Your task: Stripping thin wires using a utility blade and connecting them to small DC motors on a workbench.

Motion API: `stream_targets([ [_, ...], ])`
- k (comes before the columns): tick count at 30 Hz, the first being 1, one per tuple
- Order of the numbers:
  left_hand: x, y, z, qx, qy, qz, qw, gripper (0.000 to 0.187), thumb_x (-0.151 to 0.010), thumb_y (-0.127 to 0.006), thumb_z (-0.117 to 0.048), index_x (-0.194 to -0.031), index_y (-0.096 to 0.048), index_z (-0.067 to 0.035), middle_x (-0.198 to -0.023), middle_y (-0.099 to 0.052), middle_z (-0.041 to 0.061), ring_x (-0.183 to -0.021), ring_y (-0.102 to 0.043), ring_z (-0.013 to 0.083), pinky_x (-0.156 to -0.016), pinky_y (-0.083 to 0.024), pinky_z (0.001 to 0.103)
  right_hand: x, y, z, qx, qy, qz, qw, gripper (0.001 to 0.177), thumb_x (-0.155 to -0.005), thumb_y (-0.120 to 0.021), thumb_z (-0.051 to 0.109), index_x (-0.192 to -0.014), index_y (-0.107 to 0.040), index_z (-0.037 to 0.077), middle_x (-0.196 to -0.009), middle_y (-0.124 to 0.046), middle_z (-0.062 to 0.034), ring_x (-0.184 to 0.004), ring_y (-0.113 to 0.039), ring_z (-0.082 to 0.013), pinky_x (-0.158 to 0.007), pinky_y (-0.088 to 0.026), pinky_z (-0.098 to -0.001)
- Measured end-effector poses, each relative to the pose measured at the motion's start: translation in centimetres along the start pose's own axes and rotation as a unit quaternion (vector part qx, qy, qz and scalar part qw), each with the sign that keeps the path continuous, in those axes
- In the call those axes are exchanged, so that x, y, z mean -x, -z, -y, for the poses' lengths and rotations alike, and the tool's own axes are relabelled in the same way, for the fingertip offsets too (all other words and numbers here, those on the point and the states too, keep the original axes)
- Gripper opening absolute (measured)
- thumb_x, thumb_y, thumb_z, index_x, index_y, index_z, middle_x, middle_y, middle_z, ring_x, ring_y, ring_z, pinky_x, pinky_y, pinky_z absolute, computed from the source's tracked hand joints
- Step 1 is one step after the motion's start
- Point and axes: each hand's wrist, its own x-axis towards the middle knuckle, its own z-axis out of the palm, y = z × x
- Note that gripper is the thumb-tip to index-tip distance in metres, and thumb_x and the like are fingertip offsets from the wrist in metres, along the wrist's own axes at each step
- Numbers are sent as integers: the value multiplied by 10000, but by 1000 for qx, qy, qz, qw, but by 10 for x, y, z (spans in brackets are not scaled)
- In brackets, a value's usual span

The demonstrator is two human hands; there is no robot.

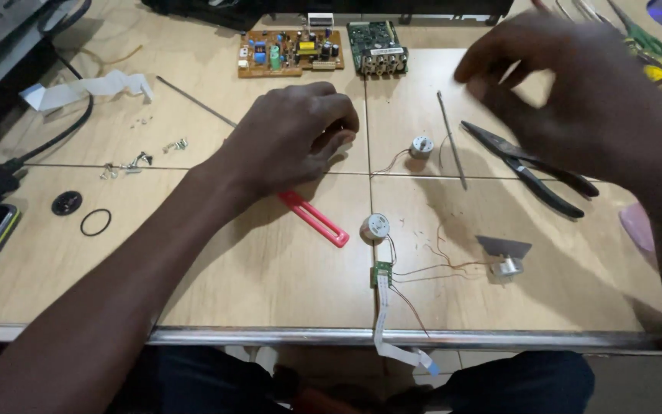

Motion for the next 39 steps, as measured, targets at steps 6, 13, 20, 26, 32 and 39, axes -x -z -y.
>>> stream_targets([
  [6, -2, -3, -3, 17, 21, 31, 999, 72, -948, -649, -174, -957, -694, -118, -867, -674, 67, -684, -647, 310, -513, -453, 471, -4, -33, -20, 13, 2, 121, 993, 348, -952, -661, 210, -1270, -636, 70, -1159, -682, -150, -1050, -669, -318, -837, -533, -472],
  [13, 0, -3, -7, 38, 10, 32, 999, 82, -966, -656, -166, -955, -708, -103, -891, -715, 71, -745, -665, 285, -544, -461, 445, 5, -41, -27, 20, 5, 121, 992, 428, -938, -663, 228, -1345, -589, 115, -1246, -625, -163, -1083, -678, -345, -755, -555, -479],
  [20, -1, 10, 0, 16, 54, 16, 998, 72, -944, -656, -173, -947, -709, -125, -857, -711, 46, -766, -652, 272, -595, -440, 439, 3, -30, -25, -3, -26, 39, 999, 418, -924, -589, -10, -1341, -586, 13, -1212, -662, -189, -1020, -663, -313, -804, -542, -451],
  [26, 4, 20, 13, 11, 78, 1, 997, 115, -946, -658, -157, -996, -739, -93, -916, -729, 62, -778, -667, 251, -619, -469, 411, 11, -19, -37, 61, -94, -174, 978, 325, -1007, -562, -145, -1326, -534, -89, -1064, -737, -219, -868, -697, -330, -713, -510, -456],
  [32, 6, 19, 15, 19, 90, -1, 996, 94, -921, -677, -111, -986, -745, -103, -918, -744, 37, -762, -663, 238, -616, -458, 407, 16, -17, -48, 68, -109, -218, 968, 343, -1009, -539, -196, -1344, -503, -129, -1021, -736, -211, -857, -708, -318, -704, -535, -438],
  [39, 10, 20, 16, 11, 51, -14, 999, 48, -952, -703, -89, -992, -730, -89, -898, -733, 50, -780, -651, 242, -665, -460, 405, 20, -27, -73, 83, -124, -176, 973, 213, -997, -555, -180, -985, -703, -27, -1005, -772, -91, -731, -653, -225, -650, -508, -390],
])
